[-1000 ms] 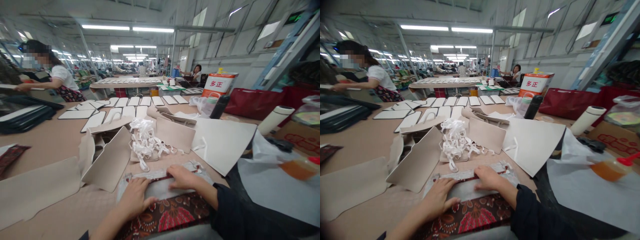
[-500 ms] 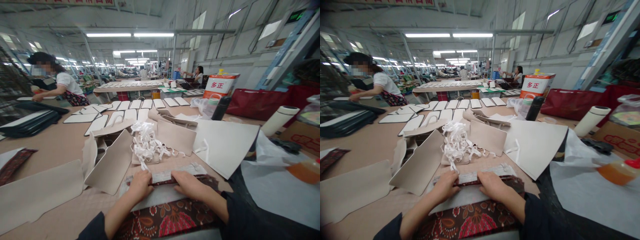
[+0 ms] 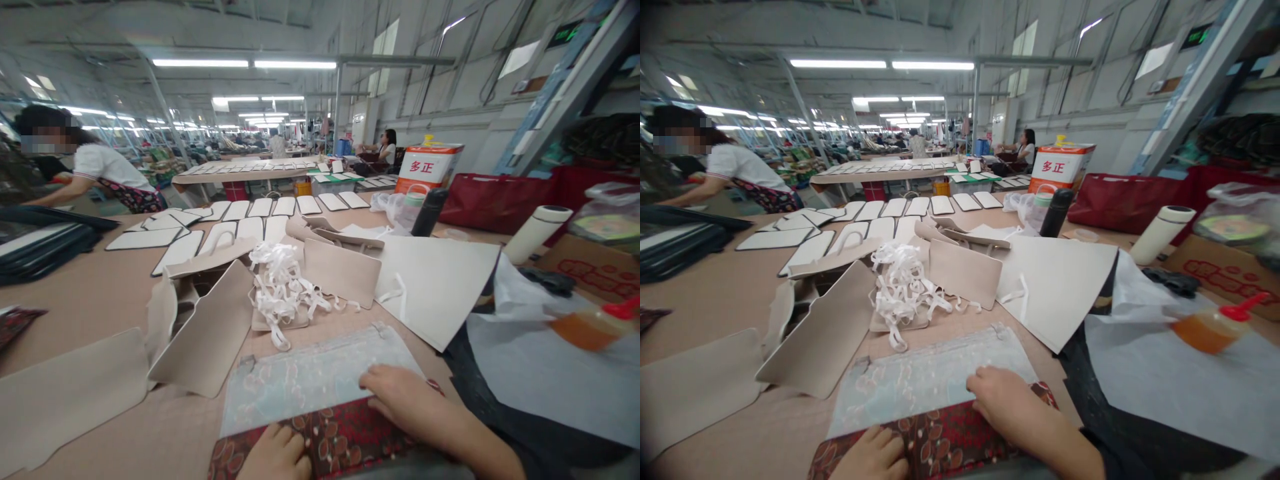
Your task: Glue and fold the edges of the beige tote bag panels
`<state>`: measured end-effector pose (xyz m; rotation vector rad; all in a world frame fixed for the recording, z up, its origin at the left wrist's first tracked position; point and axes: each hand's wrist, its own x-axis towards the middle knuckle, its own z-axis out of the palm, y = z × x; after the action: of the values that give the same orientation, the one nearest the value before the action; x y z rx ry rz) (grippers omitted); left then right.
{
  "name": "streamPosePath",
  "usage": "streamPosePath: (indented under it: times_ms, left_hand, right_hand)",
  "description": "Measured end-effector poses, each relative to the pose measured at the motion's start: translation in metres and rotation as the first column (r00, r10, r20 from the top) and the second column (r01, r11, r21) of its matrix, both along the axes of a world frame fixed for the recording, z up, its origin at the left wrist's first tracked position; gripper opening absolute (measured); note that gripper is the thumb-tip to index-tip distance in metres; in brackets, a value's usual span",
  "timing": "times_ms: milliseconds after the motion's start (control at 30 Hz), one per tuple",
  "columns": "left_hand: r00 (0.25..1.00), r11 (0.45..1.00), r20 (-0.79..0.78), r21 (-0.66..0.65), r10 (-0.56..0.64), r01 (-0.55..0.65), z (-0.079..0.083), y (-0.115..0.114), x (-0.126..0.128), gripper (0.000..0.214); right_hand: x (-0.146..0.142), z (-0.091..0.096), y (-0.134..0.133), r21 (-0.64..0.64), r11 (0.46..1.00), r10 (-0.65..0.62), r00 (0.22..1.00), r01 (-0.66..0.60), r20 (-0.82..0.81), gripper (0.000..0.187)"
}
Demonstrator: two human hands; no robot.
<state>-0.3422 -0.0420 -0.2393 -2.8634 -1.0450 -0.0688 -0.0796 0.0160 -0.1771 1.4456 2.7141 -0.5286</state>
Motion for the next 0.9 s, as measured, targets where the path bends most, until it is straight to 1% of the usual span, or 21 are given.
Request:
streamPosePath:
  times_ms: [67,133,200,233,267,333,433,500,567,667,733,800,900]
  left_hand:
    - [0.999,0.986,-0.030,-0.162,0.022,-0.027,0.022,0.014,0.014,0.009]
    - [0.996,0.942,-0.038,-0.324,0.085,-0.093,0.043,0.030,0.029,0.006]
    - [0.985,0.895,-0.021,-0.414,0.172,-0.165,0.054,0.047,0.042,0.007]
    - [0.978,0.881,-0.007,-0.433,0.209,-0.192,0.054,0.057,0.047,0.009]
    - [0.970,0.873,0.008,-0.437,0.242,-0.214,0.053,0.065,0.051,0.011]
    - [0.957,0.880,0.043,-0.406,0.286,-0.245,0.043,0.082,0.060,0.013]
    - [0.941,0.912,0.083,-0.289,0.327,-0.291,0.024,0.098,0.071,0.015]
    - [0.938,0.926,0.084,-0.209,0.337,-0.314,0.013,0.102,0.078,0.013]
    - [0.944,0.942,0.081,-0.134,0.320,-0.308,0.004,0.102,0.082,0.013]
    - [0.955,0.960,0.101,-0.043,0.280,-0.277,-0.004,0.099,0.084,0.017]
    - [0.954,0.960,0.112,-0.035,0.279,-0.277,-0.005,0.098,0.084,0.016]
    - [0.947,0.955,0.131,-0.059,0.295,-0.289,-0.003,0.097,0.083,0.015]
    - [0.920,0.942,0.215,-0.138,0.329,-0.305,0.000,0.095,0.079,0.016]
  right_hand:
    - [-0.012,-0.016,0.024,0.138,0.990,-0.010,0.998,0.018,-0.060,0.024]
    - [-0.020,-0.034,0.045,0.231,0.973,-0.008,0.998,0.023,-0.066,0.025]
    - [-0.026,-0.050,0.058,0.268,0.963,-0.014,0.998,0.030,-0.062,0.025]
    - [-0.027,-0.056,0.061,0.273,0.961,-0.019,0.998,0.036,-0.062,0.025]
    - [-0.028,-0.060,0.062,0.273,0.961,-0.023,0.997,0.041,-0.067,0.025]
    - [-0.028,-0.065,0.061,0.271,0.962,-0.028,0.997,0.048,-0.075,0.026]
    - [-0.025,-0.064,0.057,0.259,0.964,-0.029,0.995,0.052,-0.092,0.027]
    - [-0.021,-0.059,0.057,0.251,0.966,-0.032,0.994,0.058,-0.107,0.029]
    - [-0.015,-0.051,0.063,0.250,0.965,-0.045,0.991,0.077,-0.130,0.027]
    - [-0.011,-0.040,0.085,0.270,0.954,-0.083,0.980,0.131,-0.183,0.024]
    - [-0.014,-0.039,0.107,0.286,0.940,-0.121,0.966,0.186,-0.230,0.023]
    - [-0.018,-0.043,0.126,0.293,0.923,-0.163,0.944,0.249,-0.287,0.024]
    - [-0.025,-0.051,0.141,0.277,0.904,-0.200,0.895,0.325,-0.398,0.026]
